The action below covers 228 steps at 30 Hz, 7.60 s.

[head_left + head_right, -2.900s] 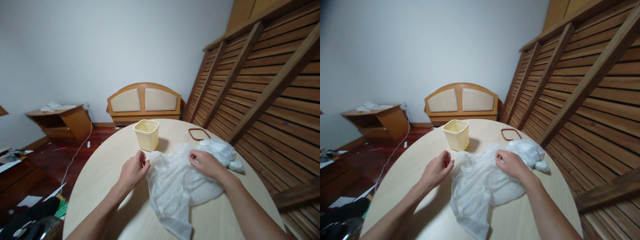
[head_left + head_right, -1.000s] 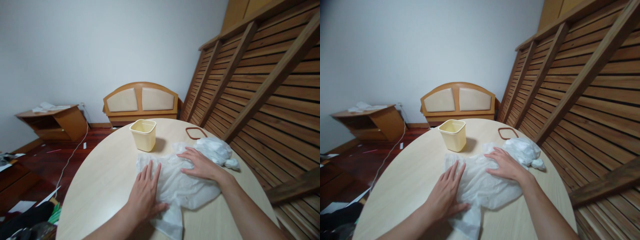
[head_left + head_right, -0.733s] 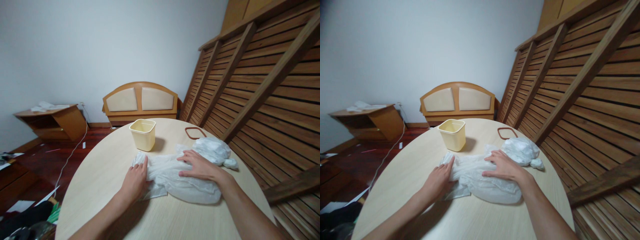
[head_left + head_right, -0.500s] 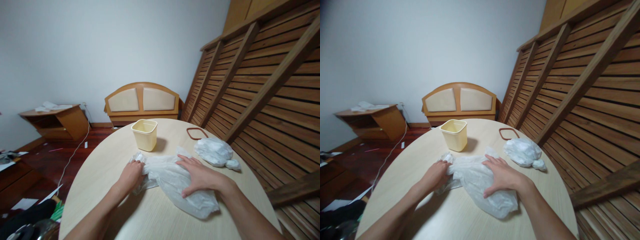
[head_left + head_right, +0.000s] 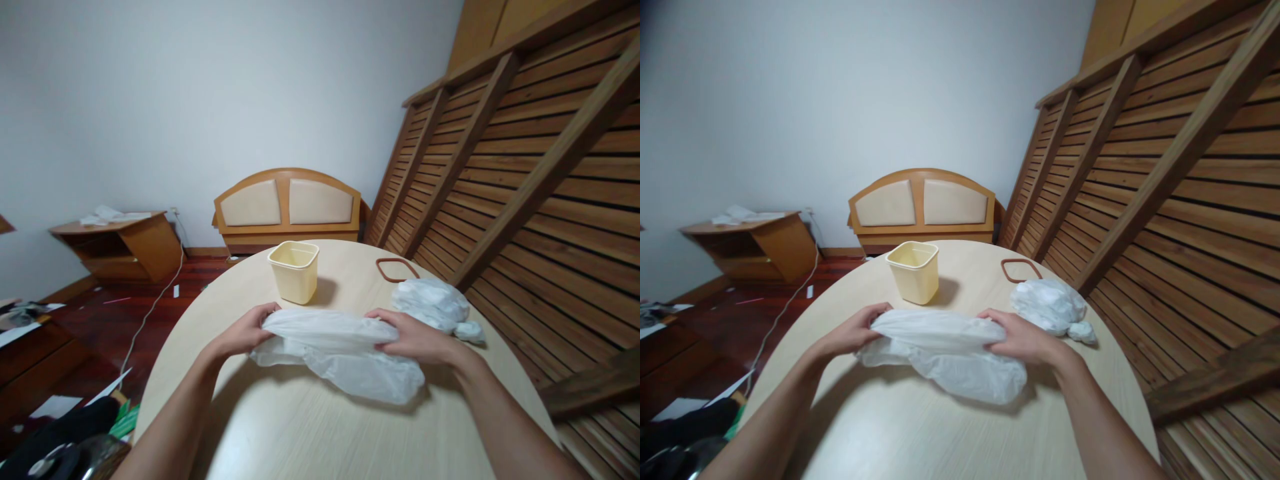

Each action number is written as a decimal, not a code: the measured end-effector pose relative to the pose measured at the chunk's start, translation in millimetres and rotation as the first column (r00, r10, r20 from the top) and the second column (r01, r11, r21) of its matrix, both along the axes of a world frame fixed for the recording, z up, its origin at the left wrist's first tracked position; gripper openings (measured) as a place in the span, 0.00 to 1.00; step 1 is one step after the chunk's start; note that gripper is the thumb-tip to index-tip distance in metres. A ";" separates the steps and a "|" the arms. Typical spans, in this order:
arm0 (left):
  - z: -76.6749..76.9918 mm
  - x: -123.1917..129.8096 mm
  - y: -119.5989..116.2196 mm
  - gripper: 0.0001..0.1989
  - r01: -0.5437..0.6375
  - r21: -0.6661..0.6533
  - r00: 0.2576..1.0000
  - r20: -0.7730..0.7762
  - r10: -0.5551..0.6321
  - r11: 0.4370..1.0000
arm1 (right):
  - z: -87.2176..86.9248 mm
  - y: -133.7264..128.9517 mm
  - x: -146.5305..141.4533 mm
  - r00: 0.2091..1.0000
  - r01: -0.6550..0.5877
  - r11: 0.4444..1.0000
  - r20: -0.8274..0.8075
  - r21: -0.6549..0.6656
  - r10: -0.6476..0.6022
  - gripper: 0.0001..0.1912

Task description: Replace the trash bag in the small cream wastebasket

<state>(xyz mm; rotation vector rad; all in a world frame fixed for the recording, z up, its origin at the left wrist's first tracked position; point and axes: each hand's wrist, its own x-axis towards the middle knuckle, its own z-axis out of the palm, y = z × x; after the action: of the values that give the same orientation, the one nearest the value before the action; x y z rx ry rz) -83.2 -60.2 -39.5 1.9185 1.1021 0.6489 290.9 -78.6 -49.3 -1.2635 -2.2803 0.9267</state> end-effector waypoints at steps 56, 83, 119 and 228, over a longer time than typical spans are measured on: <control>-2.5 9.8 -1.2 0.11 -0.892 0.346 0.451 0.738 0.502 0.292 | 59.3 150.9 -137.1 0.761 0.440 0.825 -0.634 0.353 -0.135 0.12; 0.0 10.5 -0.6 0.20 -0.903 0.261 0.425 0.659 0.620 0.342 | 64.4 119.2 -158.9 0.931 0.341 0.756 -0.089 0.558 -0.354 0.11; 123.3 71.6 -11.8 0.14 -0.323 0.669 0.908 0.021 0.418 0.669 | 84.5 5.2 -84.4 0.970 0.239 0.830 -0.089 0.504 -0.225 0.24; 38.9 42.3 8.8 0.12 -0.172 0.802 0.970 0.037 0.240 0.572 | 68.4 33.2 -60.2 0.954 0.232 0.893 -0.268 0.386 -0.132 0.17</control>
<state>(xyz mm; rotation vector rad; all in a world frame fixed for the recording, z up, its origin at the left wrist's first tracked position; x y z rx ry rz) -40.9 -51.4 -0.5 2.6035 1.2018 1.4120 230.7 -45.5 19.1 -1.0903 -1.9901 0.4595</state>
